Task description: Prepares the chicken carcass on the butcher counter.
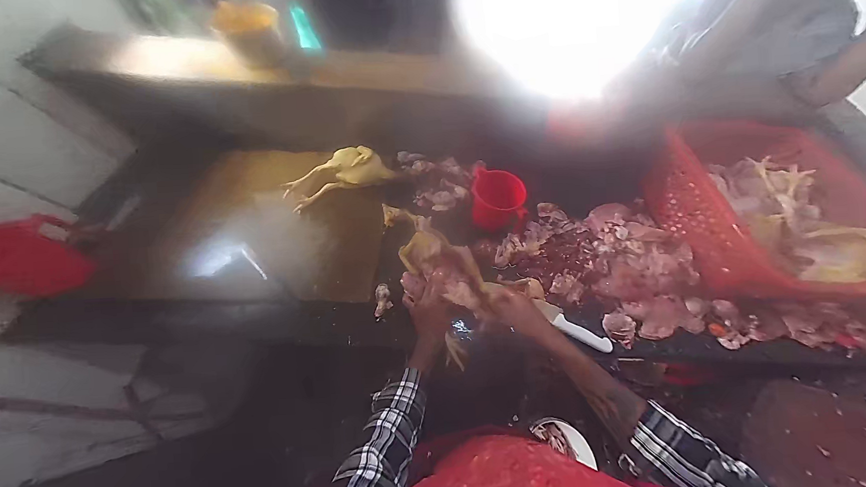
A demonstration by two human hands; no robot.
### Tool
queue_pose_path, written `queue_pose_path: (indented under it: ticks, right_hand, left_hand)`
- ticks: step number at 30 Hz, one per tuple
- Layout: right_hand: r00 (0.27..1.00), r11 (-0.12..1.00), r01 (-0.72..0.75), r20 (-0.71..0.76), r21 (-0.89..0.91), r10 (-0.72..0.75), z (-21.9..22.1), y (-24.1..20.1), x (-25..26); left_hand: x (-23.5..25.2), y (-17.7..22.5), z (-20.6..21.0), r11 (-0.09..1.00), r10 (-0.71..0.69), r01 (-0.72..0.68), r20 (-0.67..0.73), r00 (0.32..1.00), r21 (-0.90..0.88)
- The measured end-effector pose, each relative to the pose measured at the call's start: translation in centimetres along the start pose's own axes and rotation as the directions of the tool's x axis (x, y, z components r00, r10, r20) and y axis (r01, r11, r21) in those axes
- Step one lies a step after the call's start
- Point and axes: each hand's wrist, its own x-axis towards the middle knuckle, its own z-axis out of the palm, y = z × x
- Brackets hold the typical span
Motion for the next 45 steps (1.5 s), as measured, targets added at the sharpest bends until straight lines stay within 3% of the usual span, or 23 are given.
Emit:
queue_pose_path:
  ticks: [2, 3, 7, 11, 15, 19, 25, 29, 33, 35, 37, 40, 42, 45]
  right_hand:
    - [0.994, 0.960, -0.042, 0.082, -0.278, 0.068, 1.7, 0.1, 2.5]
    - [0.995, 0.927, -0.073, 0.040, -0.367, 0.094, 3.1, -0.1, 4.0]
    - [0.990, 0.874, -0.115, -0.129, -0.472, 0.061, 7.1, -0.2, 7.8]
    - [1.000, 0.871, 0.017, -0.008, -0.491, -0.024, 6.8, -0.2, 6.0]
    - [0.989, 0.896, 0.114, -0.039, -0.429, -0.145, 5.7, 2.9, 3.8]
    - [0.933, 0.883, 0.197, -0.194, -0.426, -0.302, 4.7, 6.3, 1.7]
    - [0.894, 0.903, 0.147, -0.337, -0.404, -0.296, 6.8, 9.9, -2.6]
    - [0.912, 0.965, 0.066, -0.378, -0.253, -0.161, 9.0, 7.3, -0.8]
    - [0.932, 0.943, 0.289, -0.272, 0.163, -0.238, 10.1, 2.0, 3.1]
    - [0.930, 0.946, 0.306, -0.244, 0.107, -0.273, 8.1, 0.4, 3.0]
    - [0.919, 0.961, 0.217, -0.295, -0.174, -0.261, 5.7, 2.3, 0.8]
    - [0.901, 0.899, -0.093, -0.420, -0.427, -0.107, 2.3, 7.5, -4.3]
    - [0.921, 0.835, -0.230, -0.389, -0.500, 0.021, 0.6, 10.3, -7.5]
    - [0.945, 0.842, -0.227, -0.319, -0.489, 0.070, -0.3, 12.3, -8.8]
  left_hand:
    - [0.2, 0.2, 0.2, 0.997, 0.068, -0.068, -0.020, 0.997, 0.021]
    - [0.4, 0.4, 0.3, 0.995, 0.091, -0.089, -0.032, 0.995, 0.044]
    - [2.7, -0.1, 0.4, 0.986, 0.056, -0.049, -0.040, 0.998, 0.160]
    - [6.6, -1.4, -0.5, 0.974, -0.055, 0.060, -0.026, 0.998, 0.218]
    - [10.5, -0.7, -1.5, 0.934, -0.211, 0.165, 0.118, 0.970, 0.317]
    - [12.6, 0.0, -3.5, 0.955, -0.258, 0.224, 0.168, 0.951, 0.196]
    - [17.8, 1.3, -7.9, 0.920, -0.390, 0.388, 0.187, 0.901, 0.048]
    - [21.1, 2.7, -9.4, 0.952, -0.305, 0.296, 0.244, 0.920, 0.073]
    - [20.9, 4.9, -8.6, 0.973, -0.229, 0.216, 0.353, 0.907, 0.077]
    - [19.2, 6.1, -8.9, 0.978, -0.204, 0.170, 0.402, 0.893, 0.120]
    - [16.9, 6.2, -8.7, 0.981, -0.169, 0.106, 0.455, 0.874, 0.159]
    - [13.6, 5.4, -7.9, 0.983, -0.098, 0.010, 0.480, 0.872, 0.183]
    - [11.0, 5.2, -7.0, 0.973, -0.066, -0.052, 0.490, 0.869, 0.224]
    - [8.5, 5.2, -5.5, 0.972, -0.038, -0.079, 0.477, 0.878, 0.222]
